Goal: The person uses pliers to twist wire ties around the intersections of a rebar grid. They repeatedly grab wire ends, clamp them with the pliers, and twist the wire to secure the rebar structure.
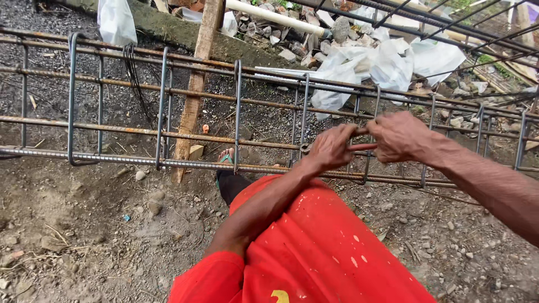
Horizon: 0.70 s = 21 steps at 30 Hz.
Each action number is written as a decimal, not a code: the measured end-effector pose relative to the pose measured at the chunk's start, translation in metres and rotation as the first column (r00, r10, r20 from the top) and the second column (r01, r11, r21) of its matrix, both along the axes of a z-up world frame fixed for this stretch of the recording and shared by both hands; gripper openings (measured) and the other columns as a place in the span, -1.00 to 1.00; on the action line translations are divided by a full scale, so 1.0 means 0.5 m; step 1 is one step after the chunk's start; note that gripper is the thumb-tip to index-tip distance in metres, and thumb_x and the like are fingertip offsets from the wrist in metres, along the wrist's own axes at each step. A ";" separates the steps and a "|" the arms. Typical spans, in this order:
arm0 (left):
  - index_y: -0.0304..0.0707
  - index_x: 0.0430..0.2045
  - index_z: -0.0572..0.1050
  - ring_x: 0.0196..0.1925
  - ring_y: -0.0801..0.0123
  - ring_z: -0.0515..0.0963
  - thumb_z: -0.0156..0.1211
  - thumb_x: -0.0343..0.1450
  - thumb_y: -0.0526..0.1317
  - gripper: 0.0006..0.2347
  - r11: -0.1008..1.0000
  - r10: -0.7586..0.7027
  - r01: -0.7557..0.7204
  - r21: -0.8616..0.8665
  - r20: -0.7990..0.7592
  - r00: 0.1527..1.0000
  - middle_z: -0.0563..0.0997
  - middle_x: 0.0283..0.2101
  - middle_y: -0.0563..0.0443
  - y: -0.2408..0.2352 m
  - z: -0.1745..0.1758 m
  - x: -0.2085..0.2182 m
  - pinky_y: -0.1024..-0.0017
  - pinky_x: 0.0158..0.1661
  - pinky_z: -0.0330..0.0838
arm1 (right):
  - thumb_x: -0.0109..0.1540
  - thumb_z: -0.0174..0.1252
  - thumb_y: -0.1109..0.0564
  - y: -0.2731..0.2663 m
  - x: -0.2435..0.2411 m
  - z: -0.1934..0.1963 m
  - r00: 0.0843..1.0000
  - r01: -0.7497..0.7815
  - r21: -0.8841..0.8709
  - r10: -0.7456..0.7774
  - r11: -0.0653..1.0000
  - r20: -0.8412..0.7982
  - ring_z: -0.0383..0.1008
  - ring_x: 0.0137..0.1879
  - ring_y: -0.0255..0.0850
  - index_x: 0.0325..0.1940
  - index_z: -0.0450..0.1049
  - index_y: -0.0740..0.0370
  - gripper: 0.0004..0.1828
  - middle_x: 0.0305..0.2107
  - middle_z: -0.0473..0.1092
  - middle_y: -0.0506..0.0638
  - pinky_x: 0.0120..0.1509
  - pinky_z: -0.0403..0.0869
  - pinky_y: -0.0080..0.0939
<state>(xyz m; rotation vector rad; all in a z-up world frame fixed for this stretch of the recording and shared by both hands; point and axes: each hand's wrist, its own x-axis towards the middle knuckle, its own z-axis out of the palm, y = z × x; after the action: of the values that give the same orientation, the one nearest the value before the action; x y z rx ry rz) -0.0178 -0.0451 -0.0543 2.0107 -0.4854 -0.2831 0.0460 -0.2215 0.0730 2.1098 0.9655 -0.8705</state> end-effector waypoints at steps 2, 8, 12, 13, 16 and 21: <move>-0.09 0.08 0.28 -0.23 0.18 0.62 0.19 0.36 -0.22 -0.60 0.997 0.075 -0.077 0.009 0.175 0.982 0.53 -0.27 -0.02 0.002 0.031 -0.022 0.27 -0.20 0.52 | 0.23 -0.02 -0.19 0.059 0.022 0.033 0.963 0.218 -0.109 -0.232 0.970 -0.139 0.41 -0.39 -0.33 -0.02 0.39 0.13 -0.58 -0.49 0.37 -0.13 -0.24 0.53 -0.33; -0.07 -0.15 0.37 -0.29 0.14 0.61 0.15 0.43 -0.21 -0.83 0.977 0.180 -0.213 0.002 0.528 0.830 0.42 -0.25 -0.05 0.010 0.061 -0.038 0.26 -0.28 0.55 | 0.14 0.10 0.01 0.124 0.059 0.087 0.311 0.790 -0.357 -0.828 0.498 -0.466 0.47 -0.66 -0.14 -0.33 0.51 0.37 -0.68 -0.73 0.42 0.15 -0.53 0.55 -0.21; -0.04 -0.21 0.24 -0.29 -0.01 0.64 0.08 0.42 -0.29 -0.82 0.998 0.056 -0.063 0.011 0.326 0.944 0.34 -0.27 -0.03 -0.019 0.023 -0.031 0.09 -0.29 0.61 | 0.00 0.17 0.02 0.084 0.060 0.038 0.214 0.793 -0.437 -0.866 0.425 -0.453 0.59 -0.61 0.02 -0.41 0.58 0.48 -0.62 -0.61 0.53 0.35 -0.47 0.65 -0.02; -0.04 -0.21 0.24 -0.29 -0.01 0.64 0.08 0.42 -0.29 -0.82 0.998 0.059 -0.065 0.010 0.326 0.944 0.34 -0.27 -0.03 -0.011 0.034 -0.031 0.09 -0.29 0.61 | 0.00 0.17 0.02 0.067 0.063 0.022 0.217 0.792 -0.438 -0.866 0.426 -0.451 0.59 -0.61 0.02 -0.41 0.58 0.48 -0.62 -0.61 0.53 0.35 -0.47 0.65 -0.02; -0.12 -0.23 0.20 -0.33 -0.02 0.65 0.16 0.39 -0.25 -0.77 0.999 -0.018 0.007 0.040 0.269 0.963 0.35 -0.28 -0.06 0.001 0.057 -0.014 0.08 -0.31 0.61 | 0.19 0.23 -0.08 0.086 0.054 0.059 0.443 0.730 -0.326 -0.779 0.601 -0.444 0.60 -0.56 -0.10 -0.19 0.53 0.38 -0.59 -0.56 0.54 0.21 -0.28 0.69 -0.07; -0.16 -0.20 0.23 -0.34 0.06 0.66 0.33 0.20 -0.39 -0.59 0.995 -0.055 0.047 0.092 0.079 0.995 0.47 -0.24 -0.13 0.006 0.096 0.017 0.10 -0.28 0.60 | 0.18 0.14 -0.27 0.049 -0.063 0.028 0.954 -0.135 -0.123 0.163 0.983 0.252 0.41 0.10 -0.16 0.33 0.17 0.01 -0.28 -0.08 0.35 -0.04 0.42 0.24 0.13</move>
<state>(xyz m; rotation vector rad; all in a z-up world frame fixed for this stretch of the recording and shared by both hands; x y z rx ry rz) -0.0095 -0.0421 -0.0063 2.1056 -0.5855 -0.2587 0.0147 -0.1970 0.0871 1.9734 0.9054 -0.5381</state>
